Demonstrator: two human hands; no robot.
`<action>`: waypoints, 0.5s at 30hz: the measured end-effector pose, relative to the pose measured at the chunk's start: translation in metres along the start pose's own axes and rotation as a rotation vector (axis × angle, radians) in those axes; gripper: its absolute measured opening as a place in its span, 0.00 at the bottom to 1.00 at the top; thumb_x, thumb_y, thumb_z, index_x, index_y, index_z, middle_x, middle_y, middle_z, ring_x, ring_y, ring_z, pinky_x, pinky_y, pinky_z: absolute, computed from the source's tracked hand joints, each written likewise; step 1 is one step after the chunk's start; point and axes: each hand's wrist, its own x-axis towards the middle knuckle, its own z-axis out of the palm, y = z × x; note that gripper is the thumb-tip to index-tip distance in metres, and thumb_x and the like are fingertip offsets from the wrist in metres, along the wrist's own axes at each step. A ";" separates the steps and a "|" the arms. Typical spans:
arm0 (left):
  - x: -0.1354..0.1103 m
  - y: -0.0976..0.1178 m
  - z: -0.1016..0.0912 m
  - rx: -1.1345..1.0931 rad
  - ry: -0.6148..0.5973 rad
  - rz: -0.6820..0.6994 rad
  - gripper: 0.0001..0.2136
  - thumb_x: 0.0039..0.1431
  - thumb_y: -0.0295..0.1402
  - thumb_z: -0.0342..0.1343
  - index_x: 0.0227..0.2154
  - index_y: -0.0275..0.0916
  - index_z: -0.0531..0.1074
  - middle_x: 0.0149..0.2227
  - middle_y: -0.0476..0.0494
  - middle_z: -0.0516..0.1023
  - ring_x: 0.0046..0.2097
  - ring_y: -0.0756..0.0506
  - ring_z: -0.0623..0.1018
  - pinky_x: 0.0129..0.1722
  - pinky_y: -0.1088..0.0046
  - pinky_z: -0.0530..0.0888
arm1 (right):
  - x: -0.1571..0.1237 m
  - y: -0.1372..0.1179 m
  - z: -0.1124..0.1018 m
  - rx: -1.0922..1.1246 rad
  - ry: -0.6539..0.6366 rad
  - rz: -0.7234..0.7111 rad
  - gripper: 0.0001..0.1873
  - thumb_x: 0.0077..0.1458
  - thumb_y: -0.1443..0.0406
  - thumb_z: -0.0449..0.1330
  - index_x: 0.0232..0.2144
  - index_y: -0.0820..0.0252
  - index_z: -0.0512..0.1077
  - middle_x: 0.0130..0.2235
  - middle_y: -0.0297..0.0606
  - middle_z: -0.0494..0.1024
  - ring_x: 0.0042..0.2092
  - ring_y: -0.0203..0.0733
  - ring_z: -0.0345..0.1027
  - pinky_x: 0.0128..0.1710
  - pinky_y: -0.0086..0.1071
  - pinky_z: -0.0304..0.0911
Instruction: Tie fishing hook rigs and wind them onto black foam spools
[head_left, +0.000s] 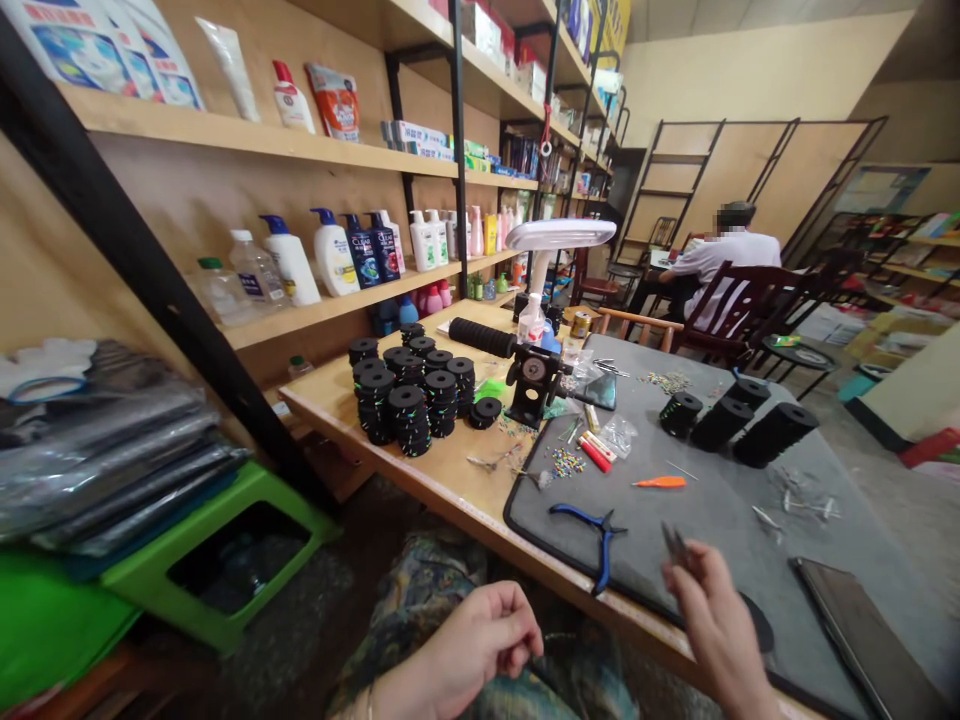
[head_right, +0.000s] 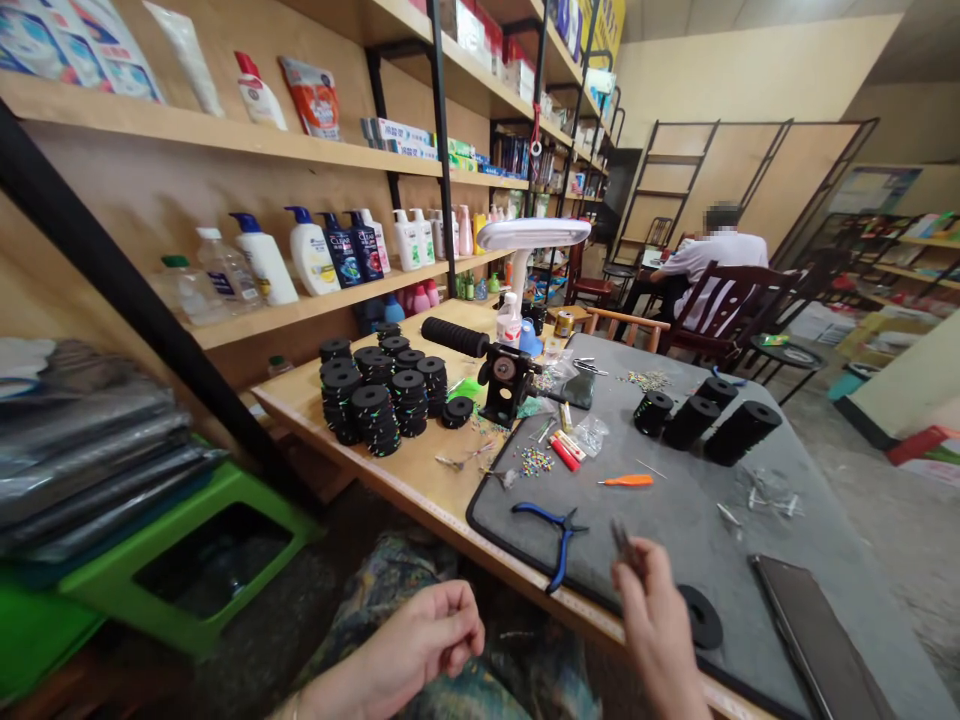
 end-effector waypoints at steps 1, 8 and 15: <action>-0.001 0.000 0.000 0.029 -0.002 0.002 0.14 0.46 0.38 0.62 0.22 0.36 0.63 0.22 0.48 0.74 0.19 0.56 0.64 0.22 0.77 0.55 | -0.017 -0.010 0.007 0.020 -0.038 -0.050 0.13 0.59 0.57 0.48 0.41 0.56 0.65 0.32 0.40 0.80 0.34 0.45 0.75 0.33 0.30 0.69; -0.006 0.001 0.001 0.253 -0.018 0.054 0.11 0.51 0.37 0.57 0.24 0.37 0.63 0.23 0.48 0.75 0.21 0.55 0.63 0.23 0.77 0.55 | -0.072 -0.052 0.037 0.050 -0.360 -0.346 0.10 0.61 0.62 0.50 0.38 0.54 0.71 0.34 0.37 0.80 0.36 0.42 0.75 0.35 0.29 0.69; -0.006 0.000 0.000 0.429 -0.027 0.118 0.08 0.54 0.34 0.53 0.25 0.36 0.63 0.24 0.49 0.73 0.23 0.53 0.63 0.24 0.76 0.57 | -0.064 -0.077 0.041 -0.042 -0.467 -0.296 0.10 0.61 0.61 0.51 0.30 0.56 0.67 0.29 0.34 0.76 0.31 0.41 0.71 0.30 0.29 0.62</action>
